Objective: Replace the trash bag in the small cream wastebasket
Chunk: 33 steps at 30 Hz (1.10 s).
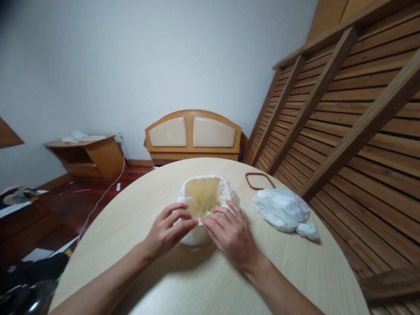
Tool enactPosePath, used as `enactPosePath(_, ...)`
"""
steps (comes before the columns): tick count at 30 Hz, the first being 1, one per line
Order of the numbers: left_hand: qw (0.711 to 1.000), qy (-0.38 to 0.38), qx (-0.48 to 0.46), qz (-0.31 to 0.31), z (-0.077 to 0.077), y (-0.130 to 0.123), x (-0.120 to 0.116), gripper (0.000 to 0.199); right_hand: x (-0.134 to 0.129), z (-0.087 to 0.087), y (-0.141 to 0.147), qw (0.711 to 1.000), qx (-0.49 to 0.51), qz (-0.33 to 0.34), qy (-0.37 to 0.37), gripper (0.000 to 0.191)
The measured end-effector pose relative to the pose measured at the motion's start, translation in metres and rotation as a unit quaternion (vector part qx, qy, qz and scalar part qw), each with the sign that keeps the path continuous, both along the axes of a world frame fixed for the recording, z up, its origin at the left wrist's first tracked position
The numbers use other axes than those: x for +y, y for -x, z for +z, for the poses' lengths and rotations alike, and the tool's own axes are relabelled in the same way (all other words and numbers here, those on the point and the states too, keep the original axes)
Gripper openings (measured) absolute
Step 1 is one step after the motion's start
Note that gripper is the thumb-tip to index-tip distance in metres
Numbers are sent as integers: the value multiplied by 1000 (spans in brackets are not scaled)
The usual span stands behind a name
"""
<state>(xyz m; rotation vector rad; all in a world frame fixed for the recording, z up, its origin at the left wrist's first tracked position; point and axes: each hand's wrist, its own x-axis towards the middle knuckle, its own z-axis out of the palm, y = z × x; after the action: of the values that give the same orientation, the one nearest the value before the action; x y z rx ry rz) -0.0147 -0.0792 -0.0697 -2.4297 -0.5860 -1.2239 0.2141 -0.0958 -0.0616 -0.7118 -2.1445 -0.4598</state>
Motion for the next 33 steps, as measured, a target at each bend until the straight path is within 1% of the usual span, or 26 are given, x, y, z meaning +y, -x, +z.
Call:
enactPosePath(4, 1000, -6, -9, -9, 3, -1, -2, 15, 1, 0, -2, 1000, -7, 2, -8, 14)
enactPosePath(8, 1000, 1, -12, -10, 6, 0, -3, 25, 2, -1, -2, 1000, -13, 2, -10, 15)
enactPosePath(14, 1000, -9, -1, 11, 2, 2, -1, 13, 3, 2, -3, 999, -18, 28, -16, 13)
enactPosePath(18, 1000, 2, -7, 20, 0, 4, 2, 12, 9, 5, -18, 998, 9, 49, -39, 23)
enactPosePath(21, 999, 16, -33, 24, -1, 5, 4, 13, 16, 3, -32, 997, 38, 41, -48, 27)
enactPosePath(24, 998, 25, -48, 27, -1, 4, 6, 12, 21, -1, -39, 998, 40, 32, -40, 29)
enactPosePath(28, 998, 33, -55, 27, -2, 4, 6, 11, 25, -7, -40, 999, 25, 28, -38, 27)
enactPosePath(33, 998, 36, -56, 21, -3, 3, 7, 13, 25, -7, -40, 998, 20, 23, -45, 25)
